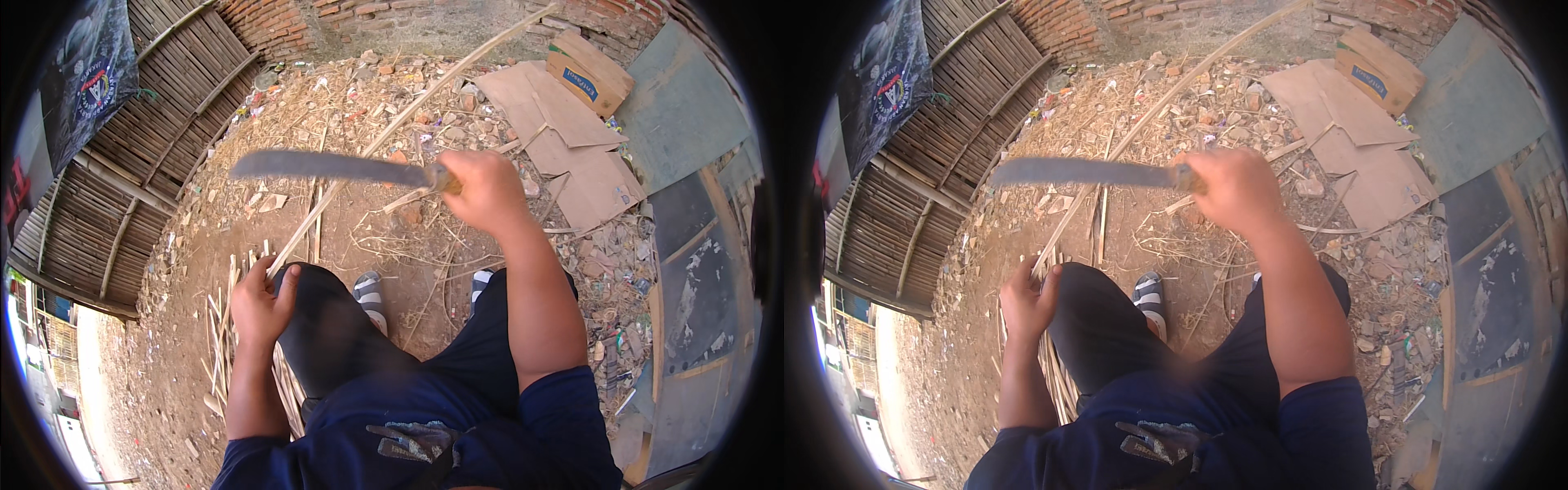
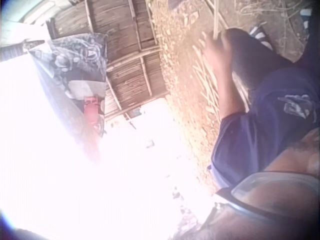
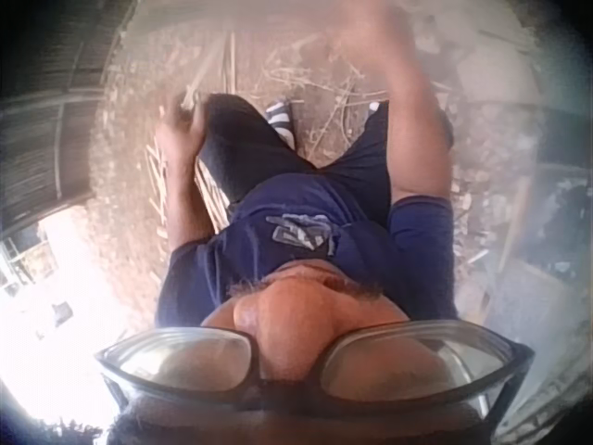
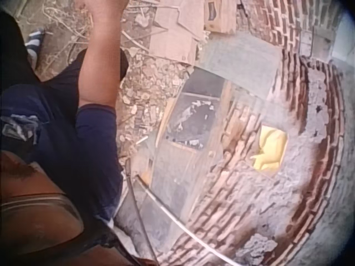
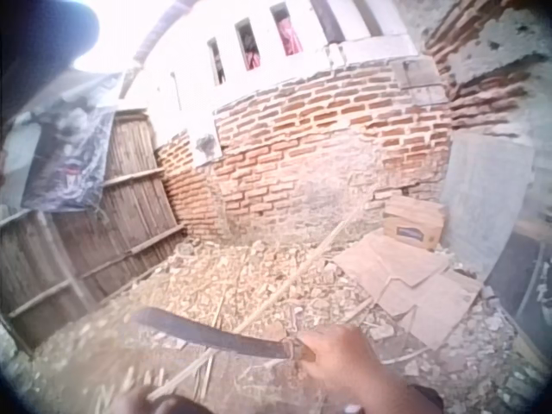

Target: The person uses a large blade to shave and thin strips of bamboo, holding the strip in one hand and drawing the blade across it repeatedly.

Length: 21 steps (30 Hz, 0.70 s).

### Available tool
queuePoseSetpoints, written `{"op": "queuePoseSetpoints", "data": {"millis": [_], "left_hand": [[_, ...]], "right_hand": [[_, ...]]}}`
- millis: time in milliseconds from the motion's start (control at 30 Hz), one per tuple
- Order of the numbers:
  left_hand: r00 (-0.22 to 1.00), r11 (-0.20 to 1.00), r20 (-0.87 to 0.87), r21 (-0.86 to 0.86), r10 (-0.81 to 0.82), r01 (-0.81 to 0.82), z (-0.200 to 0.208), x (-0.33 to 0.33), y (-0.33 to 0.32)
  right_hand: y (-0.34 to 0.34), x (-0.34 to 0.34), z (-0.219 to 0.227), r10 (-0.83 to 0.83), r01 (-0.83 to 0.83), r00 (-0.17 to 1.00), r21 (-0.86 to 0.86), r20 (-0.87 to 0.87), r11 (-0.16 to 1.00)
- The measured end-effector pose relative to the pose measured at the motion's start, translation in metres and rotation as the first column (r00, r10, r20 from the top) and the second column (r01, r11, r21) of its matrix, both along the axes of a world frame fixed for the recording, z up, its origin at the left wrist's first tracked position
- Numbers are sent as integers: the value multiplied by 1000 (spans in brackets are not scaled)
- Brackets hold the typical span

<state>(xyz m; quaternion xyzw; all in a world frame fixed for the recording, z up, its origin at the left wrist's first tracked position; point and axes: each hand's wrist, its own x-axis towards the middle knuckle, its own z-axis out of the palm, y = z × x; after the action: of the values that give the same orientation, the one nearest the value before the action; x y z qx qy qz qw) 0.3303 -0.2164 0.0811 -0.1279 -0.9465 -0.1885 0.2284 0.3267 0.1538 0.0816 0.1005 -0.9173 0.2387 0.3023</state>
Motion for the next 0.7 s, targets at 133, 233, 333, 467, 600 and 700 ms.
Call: {"op": "queuePoseSetpoints", "data": {"millis": [133,233,333,467,600,700], "left_hand": [[999,1000,31,5,22,-23,-2,1,-17],[999,1000,36,-11,24,-24,-9,5,-25],[992,1000,125,15,4,-6,-10,16,-42],[974,999,224,44,-23,14,-14,23,-73],[974,1000,226,8,17,-19,-21,32,-102],[968,999,249,17,27,-32,-24,36,-115]], "right_hand": [[27,-7,-12,-141,131,989,-215,-34,968],[25,-4,-11,-153,143,987,-162,-54,976],[19,2,-2,-103,101,993,-45,-57,994],[31,1,-4,-134,125,988,-108,-79,986],[32,-4,-9,-161,149,984,-143,-73,978],[17,0,-3,-93,91,995,-67,-24,994]]}}
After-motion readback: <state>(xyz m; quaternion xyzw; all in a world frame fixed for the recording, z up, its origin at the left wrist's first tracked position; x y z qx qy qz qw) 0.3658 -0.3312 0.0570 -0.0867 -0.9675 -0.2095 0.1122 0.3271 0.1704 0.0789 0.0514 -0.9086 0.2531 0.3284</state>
